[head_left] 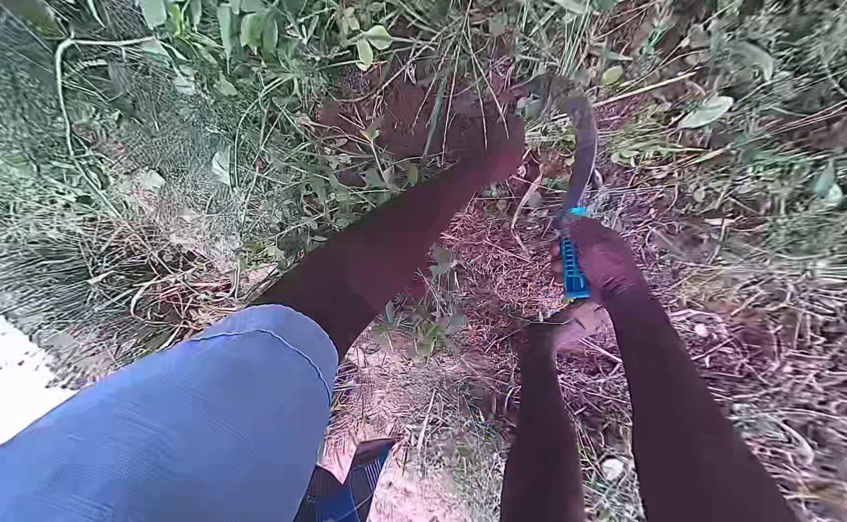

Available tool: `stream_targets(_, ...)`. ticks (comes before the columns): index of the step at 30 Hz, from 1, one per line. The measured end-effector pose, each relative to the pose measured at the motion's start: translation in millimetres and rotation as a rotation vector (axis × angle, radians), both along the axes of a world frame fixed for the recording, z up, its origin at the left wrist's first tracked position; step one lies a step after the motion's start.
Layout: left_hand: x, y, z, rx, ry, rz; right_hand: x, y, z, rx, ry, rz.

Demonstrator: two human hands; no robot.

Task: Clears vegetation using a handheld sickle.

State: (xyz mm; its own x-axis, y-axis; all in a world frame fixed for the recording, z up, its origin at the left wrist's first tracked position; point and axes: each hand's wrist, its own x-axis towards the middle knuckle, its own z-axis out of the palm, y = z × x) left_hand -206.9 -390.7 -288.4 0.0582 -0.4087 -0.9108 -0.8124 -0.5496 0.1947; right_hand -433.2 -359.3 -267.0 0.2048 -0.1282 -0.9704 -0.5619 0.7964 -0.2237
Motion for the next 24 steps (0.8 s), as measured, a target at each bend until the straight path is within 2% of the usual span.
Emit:
stream_targets(2,6.5,-15.4,7.5,-0.011,0.011,-0.067,-45.3,18.7,14.0,-0.006,0.035,-0.019)
stream_targets(3,11.2,-16.5,6.7,-0.049,0.018,-0.101,-75.1,36.0,34.5,-0.027,0.046,-0.034)
stream_targets(5,20.0,-11.6,-5.9,-0.179,0.026,-0.121,-143.5,75.9,94.8,-0.094,0.070,-0.057)
stream_targets(7,35.2,3.7,2.5,-0.199,-0.001,-0.092,-192.1,108.0,161.9,-0.075,0.088,-0.188)
stream_targets(8,40.1,14.2,19.2,-0.137,0.014,-0.068,-197.1,111.3,191.3,-0.037,0.108,-0.272)
stream_targets(10,51.8,40.5,41.5,-0.021,-0.039,0.051,-152.6,79.6,223.6,0.061,0.209,-0.441)
stream_targets(12,78.6,79.8,41.4,-0.027,-0.111,0.299,-113.0,55.0,227.9,0.091,0.278,-0.526)
stream_targets(14,101.6,99.4,35.1,-0.064,-0.226,0.462,-131.0,65.3,216.6,0.005,0.193,-0.492)
stream_targets(16,109.1,95.1,25.2,-0.039,-0.289,0.430,-155.3,90.4,198.7,-0.156,0.115,-0.385)
stream_targets(18,98.3,86.5,3.3,-0.057,-0.319,0.383,-158.4,110.3,170.0,-0.260,-0.017,-0.341)
stream_targets(21,75.7,89.6,-49.2,-0.268,-0.318,0.395,-122.7,119.2,134.8,-0.297,-0.087,-0.359)
stream_targets(23,47.7,91.4,-61.6,-0.204,-0.295,0.446,-99.6,118.8,126.7,-0.263,-0.087,-0.380)
stream_targets(24,30.8,91.2,-57.5,-0.142,-0.336,0.423,-91.3,119.7,125.3,-0.246,-0.088,-0.379)
